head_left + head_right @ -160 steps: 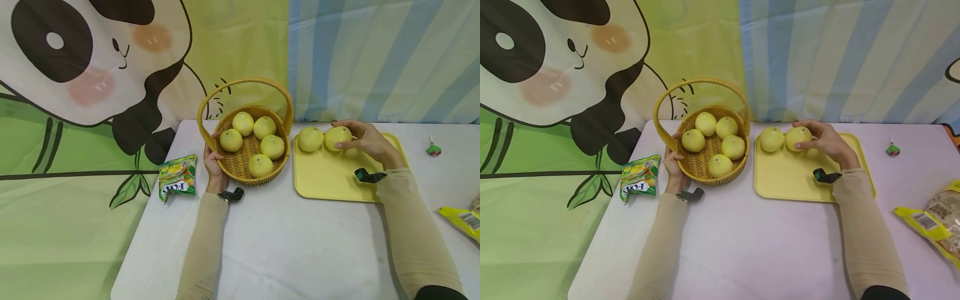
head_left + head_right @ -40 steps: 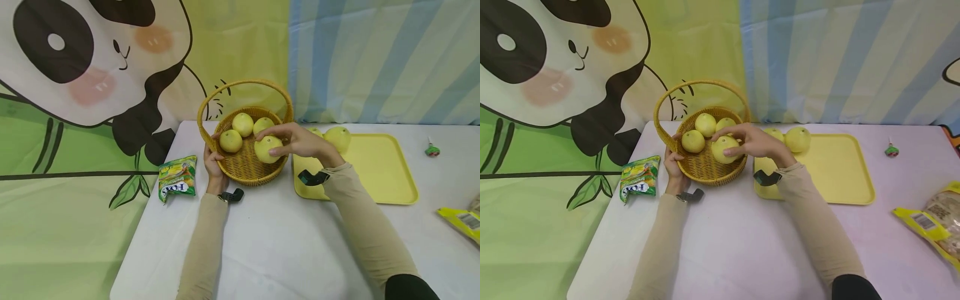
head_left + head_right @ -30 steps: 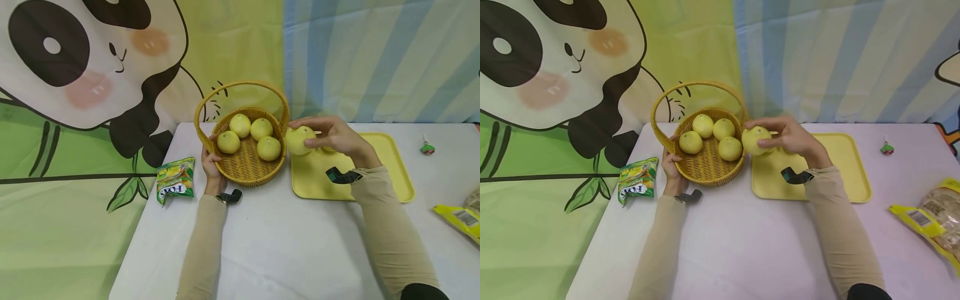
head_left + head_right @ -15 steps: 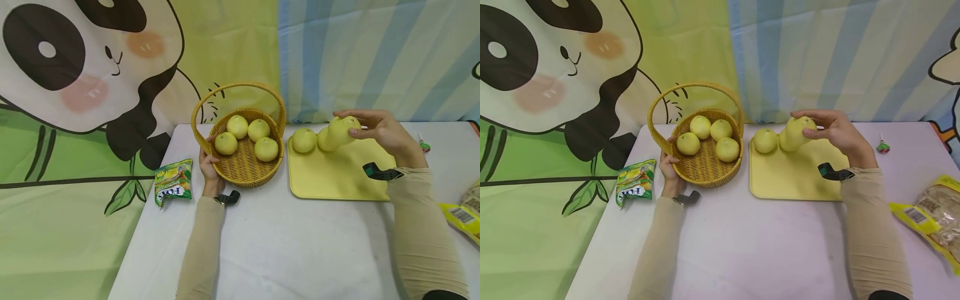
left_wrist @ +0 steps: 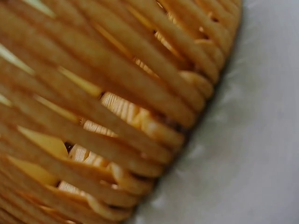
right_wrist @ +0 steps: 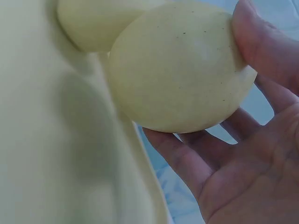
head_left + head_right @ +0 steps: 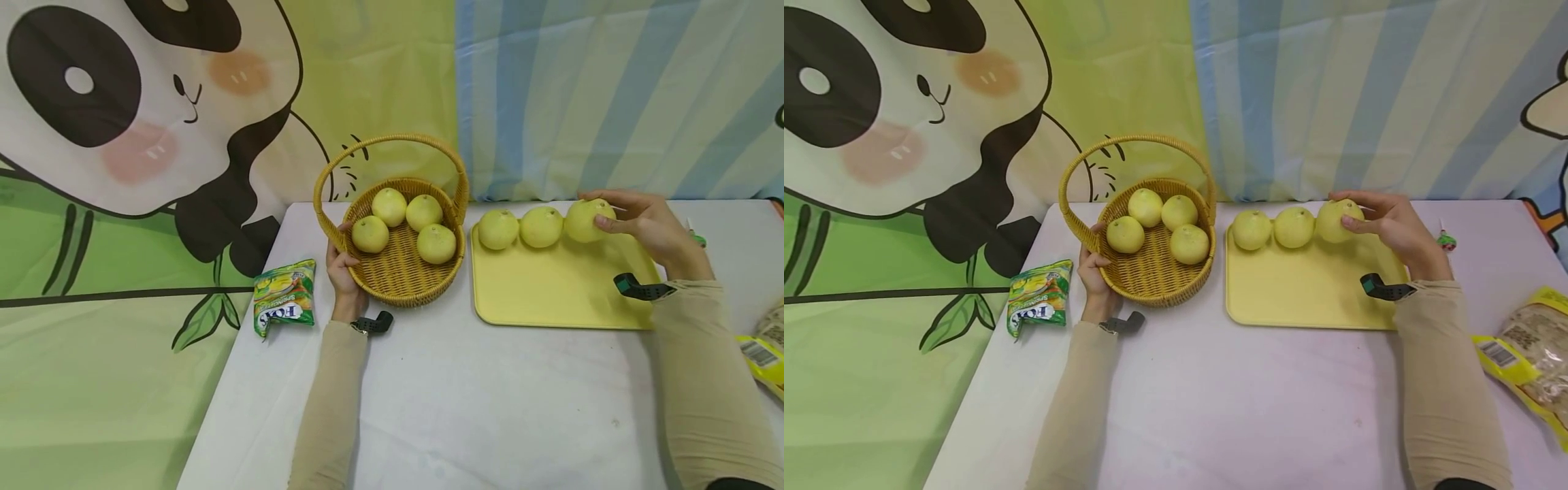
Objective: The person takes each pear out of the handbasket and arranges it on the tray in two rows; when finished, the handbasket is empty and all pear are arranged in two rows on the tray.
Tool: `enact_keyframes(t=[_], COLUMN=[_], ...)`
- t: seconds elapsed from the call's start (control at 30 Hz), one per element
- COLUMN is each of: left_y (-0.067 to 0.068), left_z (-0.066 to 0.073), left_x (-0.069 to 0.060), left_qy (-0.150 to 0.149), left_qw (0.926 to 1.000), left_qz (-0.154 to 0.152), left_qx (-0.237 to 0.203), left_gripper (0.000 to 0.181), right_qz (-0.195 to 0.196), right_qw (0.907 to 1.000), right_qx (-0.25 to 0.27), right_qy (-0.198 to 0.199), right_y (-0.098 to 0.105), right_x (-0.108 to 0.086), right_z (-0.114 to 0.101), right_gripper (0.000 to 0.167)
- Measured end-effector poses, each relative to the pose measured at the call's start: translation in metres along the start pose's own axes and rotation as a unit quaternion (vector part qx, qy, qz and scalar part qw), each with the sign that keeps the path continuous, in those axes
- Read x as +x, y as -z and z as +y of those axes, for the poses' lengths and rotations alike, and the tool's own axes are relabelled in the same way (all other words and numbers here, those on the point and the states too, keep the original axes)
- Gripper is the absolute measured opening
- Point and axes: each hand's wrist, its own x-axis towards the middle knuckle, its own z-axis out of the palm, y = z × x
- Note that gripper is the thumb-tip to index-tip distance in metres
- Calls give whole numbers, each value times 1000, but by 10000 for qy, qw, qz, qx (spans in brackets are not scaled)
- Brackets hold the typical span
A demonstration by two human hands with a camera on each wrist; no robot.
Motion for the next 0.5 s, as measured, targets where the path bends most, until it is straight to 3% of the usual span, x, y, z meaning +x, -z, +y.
enact_keyframes(t=[0.3, 0.5], left_y=[0, -1], left_z=[0, 0], left_x=[-1, 0], left_qy=[3, -55], left_qw=[9999, 9999], left_qz=[39, 12], left_qx=[-101, -159], left_gripper=[71, 70], right_qz=[-101, -273], right_qw=[9996, 9995], right_qx=[-99, -178], right_qy=[-235, -26], right_y=[-5, -6], right_x=[6, 7], right_z=[21, 25], right_gripper=[56, 57])
